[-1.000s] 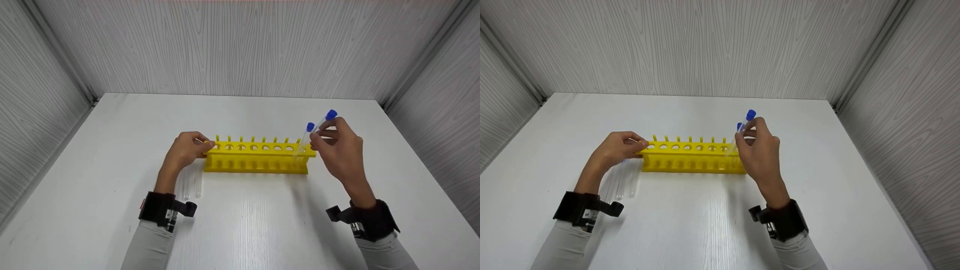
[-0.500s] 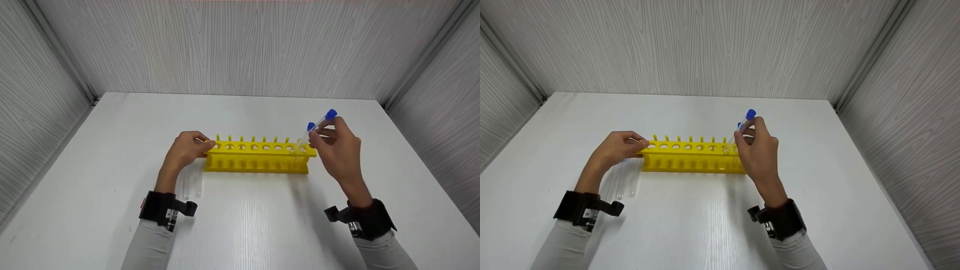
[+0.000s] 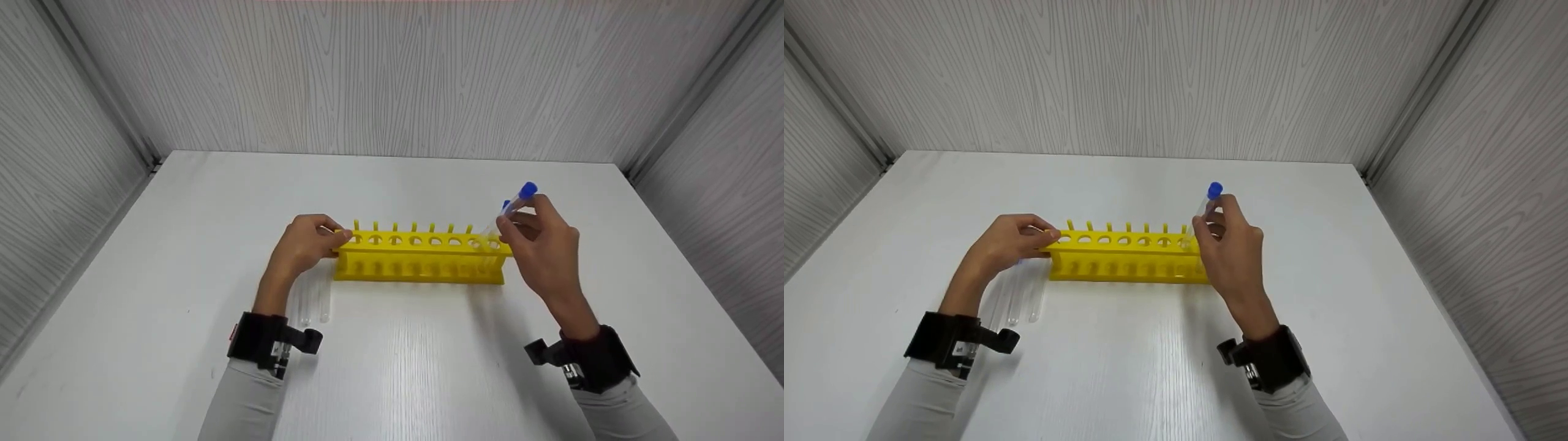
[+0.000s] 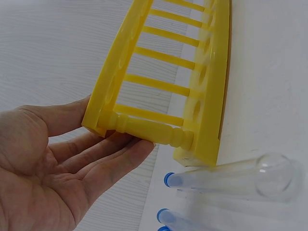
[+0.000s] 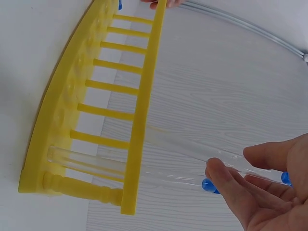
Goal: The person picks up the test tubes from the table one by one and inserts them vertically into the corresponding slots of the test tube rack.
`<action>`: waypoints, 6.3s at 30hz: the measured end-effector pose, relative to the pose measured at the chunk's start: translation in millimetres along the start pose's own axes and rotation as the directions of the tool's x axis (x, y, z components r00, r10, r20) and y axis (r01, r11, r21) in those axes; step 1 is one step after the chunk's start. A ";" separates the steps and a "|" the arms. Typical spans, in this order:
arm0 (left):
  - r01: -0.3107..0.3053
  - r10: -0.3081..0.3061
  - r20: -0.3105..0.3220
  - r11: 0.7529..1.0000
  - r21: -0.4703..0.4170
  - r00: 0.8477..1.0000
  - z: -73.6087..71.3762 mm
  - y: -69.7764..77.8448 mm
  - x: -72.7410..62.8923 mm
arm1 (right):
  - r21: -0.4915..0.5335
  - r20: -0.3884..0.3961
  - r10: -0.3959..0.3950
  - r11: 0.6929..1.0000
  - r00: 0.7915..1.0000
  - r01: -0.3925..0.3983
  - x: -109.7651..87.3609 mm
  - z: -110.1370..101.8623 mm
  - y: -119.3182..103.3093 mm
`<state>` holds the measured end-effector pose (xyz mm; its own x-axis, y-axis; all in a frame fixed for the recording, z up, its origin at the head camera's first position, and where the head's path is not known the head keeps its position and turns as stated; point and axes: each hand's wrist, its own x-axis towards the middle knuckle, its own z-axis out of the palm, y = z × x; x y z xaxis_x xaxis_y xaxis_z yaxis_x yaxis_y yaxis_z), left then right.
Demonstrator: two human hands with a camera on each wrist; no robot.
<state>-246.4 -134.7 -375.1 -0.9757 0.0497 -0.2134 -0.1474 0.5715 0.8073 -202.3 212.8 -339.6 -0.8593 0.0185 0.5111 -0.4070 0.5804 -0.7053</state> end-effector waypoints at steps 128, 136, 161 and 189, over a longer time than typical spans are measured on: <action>-0.013 0.013 0.020 1.000 -0.015 1.000 -1.2 -0.6 -1.2 | -0.316 0.257 0.266 0.932 0.929 -0.179 -3.4 14.0 3.5; -0.022 0.022 0.018 0.999 -0.027 1.000 -1.1 0.2 -1.7 | -0.336 0.289 0.285 0.924 0.914 -0.182 0.8 6.7 4.2; -0.002 0.003 0.016 1.000 -0.009 1.000 0.6 -0.1 -0.8 | -0.345 0.167 0.314 0.907 0.935 -0.243 9.0 -17.7 28.1; 0.008 -0.008 0.017 1.000 -0.013 1.000 -0.2 0.7 -0.8 | -0.209 0.315 0.477 0.878 0.821 -0.430 15.2 -10.7 55.6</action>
<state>-245.8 -134.6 -374.2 -0.9716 0.0593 -0.2289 -0.1572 0.5609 0.8128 -234.7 254.1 -365.8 -0.9968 0.0358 -0.0713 0.0769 0.6723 -0.7363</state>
